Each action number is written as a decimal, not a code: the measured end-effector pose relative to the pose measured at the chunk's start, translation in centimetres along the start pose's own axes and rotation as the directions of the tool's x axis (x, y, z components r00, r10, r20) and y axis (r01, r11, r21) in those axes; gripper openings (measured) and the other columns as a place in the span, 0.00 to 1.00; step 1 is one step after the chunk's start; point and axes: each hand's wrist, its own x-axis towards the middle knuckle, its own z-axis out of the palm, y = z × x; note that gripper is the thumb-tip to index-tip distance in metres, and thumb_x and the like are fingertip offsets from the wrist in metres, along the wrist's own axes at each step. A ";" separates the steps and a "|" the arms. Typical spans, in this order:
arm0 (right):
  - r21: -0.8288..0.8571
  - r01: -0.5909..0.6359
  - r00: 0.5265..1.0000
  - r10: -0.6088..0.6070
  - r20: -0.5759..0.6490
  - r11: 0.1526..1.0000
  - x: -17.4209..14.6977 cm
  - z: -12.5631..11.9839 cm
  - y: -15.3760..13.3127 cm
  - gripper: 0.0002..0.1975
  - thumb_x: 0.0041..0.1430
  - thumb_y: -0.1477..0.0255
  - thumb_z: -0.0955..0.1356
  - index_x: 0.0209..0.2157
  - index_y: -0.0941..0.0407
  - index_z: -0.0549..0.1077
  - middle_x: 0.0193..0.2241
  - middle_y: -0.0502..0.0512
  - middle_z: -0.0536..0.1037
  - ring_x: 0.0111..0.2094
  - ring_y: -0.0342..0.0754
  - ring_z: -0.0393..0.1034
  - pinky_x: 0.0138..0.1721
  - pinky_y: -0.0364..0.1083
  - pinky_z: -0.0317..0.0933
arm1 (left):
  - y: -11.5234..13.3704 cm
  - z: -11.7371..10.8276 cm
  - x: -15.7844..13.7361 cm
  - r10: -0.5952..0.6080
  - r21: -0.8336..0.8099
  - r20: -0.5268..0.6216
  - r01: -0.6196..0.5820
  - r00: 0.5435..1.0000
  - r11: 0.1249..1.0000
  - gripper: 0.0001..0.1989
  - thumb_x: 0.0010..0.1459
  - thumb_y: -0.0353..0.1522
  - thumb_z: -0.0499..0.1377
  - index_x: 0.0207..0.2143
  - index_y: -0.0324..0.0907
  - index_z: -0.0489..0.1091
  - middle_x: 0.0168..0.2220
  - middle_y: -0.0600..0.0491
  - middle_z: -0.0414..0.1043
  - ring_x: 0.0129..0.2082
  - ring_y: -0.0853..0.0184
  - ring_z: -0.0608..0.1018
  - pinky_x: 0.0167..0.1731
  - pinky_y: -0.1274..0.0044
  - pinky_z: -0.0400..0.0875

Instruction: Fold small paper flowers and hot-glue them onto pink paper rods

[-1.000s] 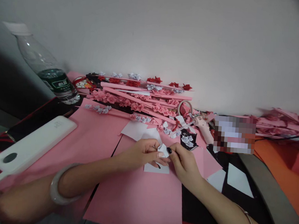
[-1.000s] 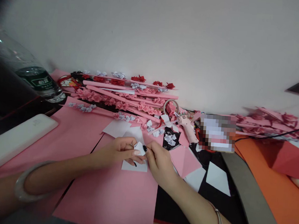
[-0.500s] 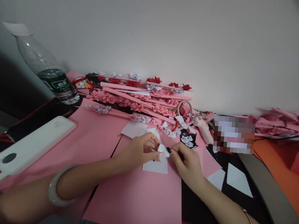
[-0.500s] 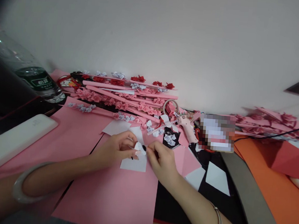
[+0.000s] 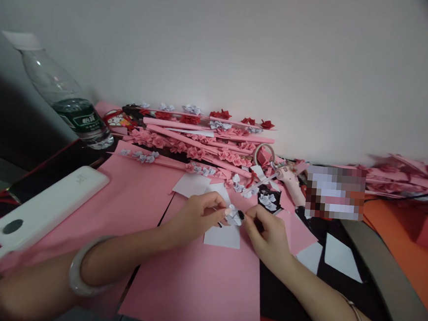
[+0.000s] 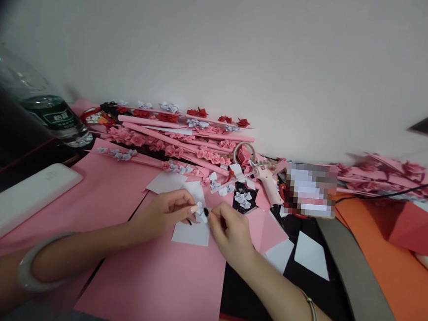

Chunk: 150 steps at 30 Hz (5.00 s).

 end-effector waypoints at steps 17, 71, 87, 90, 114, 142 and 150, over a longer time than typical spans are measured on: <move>0.119 -0.091 0.991 0.078 0.105 0.989 -0.1 0.3 0.4 0.10 0.61 0.73 0.60 0.25 0.55 0.59 0.19 0.44 0.58 0.20 0.39 0.51 0.22 0.40 0.48 | 0.1 0.1 -0.1 0.027 -0.003 0.017 -0.027 0.999 1.000 0.07 0.58 0.33 0.55 0.28 0.39 0.66 0.26 0.54 0.73 0.29 0.69 0.77 0.32 0.77 0.71; 0.245 -0.289 0.904 0.179 0.388 0.925 0.8 -0.4 -0.2 0.09 0.61 0.68 0.60 0.31 0.57 0.67 0.24 0.50 0.70 0.23 0.42 0.60 0.24 0.41 0.53 | -0.1 -0.2 0.3 0.060 0.045 0.012 -0.061 0.998 0.997 0.07 0.54 0.31 0.57 0.28 0.38 0.73 0.29 0.52 0.74 0.29 0.70 0.74 0.30 0.79 0.67; 0.353 -0.317 0.899 0.159 0.409 0.880 0.9 -0.4 0.1 0.08 0.60 0.69 0.61 0.30 0.57 0.67 0.26 0.50 0.70 0.28 0.43 0.64 0.28 0.42 0.57 | -0.3 -0.3 0.3 0.032 -0.047 0.024 -0.030 0.999 0.998 0.08 0.56 0.34 0.56 0.30 0.38 0.69 0.30 0.51 0.74 0.33 0.68 0.76 0.35 0.77 0.70; 0.375 -0.323 0.897 0.155 0.415 0.869 0.9 -0.4 0.2 0.08 0.60 0.69 0.61 0.30 0.56 0.67 0.26 0.50 0.70 0.27 0.43 0.64 0.28 0.42 0.57 | -0.1 -0.4 0.3 0.031 -0.065 0.040 -0.029 0.999 0.997 0.09 0.58 0.36 0.54 0.31 0.39 0.67 0.30 0.53 0.74 0.33 0.69 0.76 0.34 0.77 0.71; 0.345 -0.258 0.880 0.072 0.470 0.902 0.2 0.0 0.1 0.07 0.61 0.71 0.62 0.30 0.57 0.67 0.24 0.50 0.70 0.25 0.42 0.62 0.25 0.41 0.53 | 0.5 -0.1 -0.2 0.012 0.137 0.249 -0.047 0.968 0.989 0.15 0.60 0.37 0.51 0.22 0.40 0.62 0.16 0.60 0.62 0.17 0.75 0.65 0.20 0.82 0.59; 0.429 -0.267 0.931 0.116 0.346 0.863 0.5 -0.1 -0.1 0.15 0.63 0.65 0.60 0.23 0.56 0.62 0.18 0.45 0.61 0.19 0.38 0.52 0.21 0.40 0.47 | 0.3 -0.3 -0.2 0.037 0.093 0.144 -0.051 0.989 0.994 0.14 0.61 0.37 0.49 0.26 0.40 0.64 0.18 0.57 0.68 0.20 0.73 0.72 0.23 0.81 0.65; 0.349 -0.205 0.964 0.126 0.235 0.914 -0.1 0.2 -0.1 0.11 0.64 0.68 0.59 0.29 0.55 0.64 0.21 0.45 0.61 0.22 0.40 0.53 0.23 0.41 0.49 | 0.5 0.4 0.1 -0.142 -0.105 0.196 0.164 0.970 0.981 0.07 0.55 0.32 0.57 0.27 0.38 0.66 0.27 0.53 0.75 0.26 0.68 0.80 0.25 0.81 0.72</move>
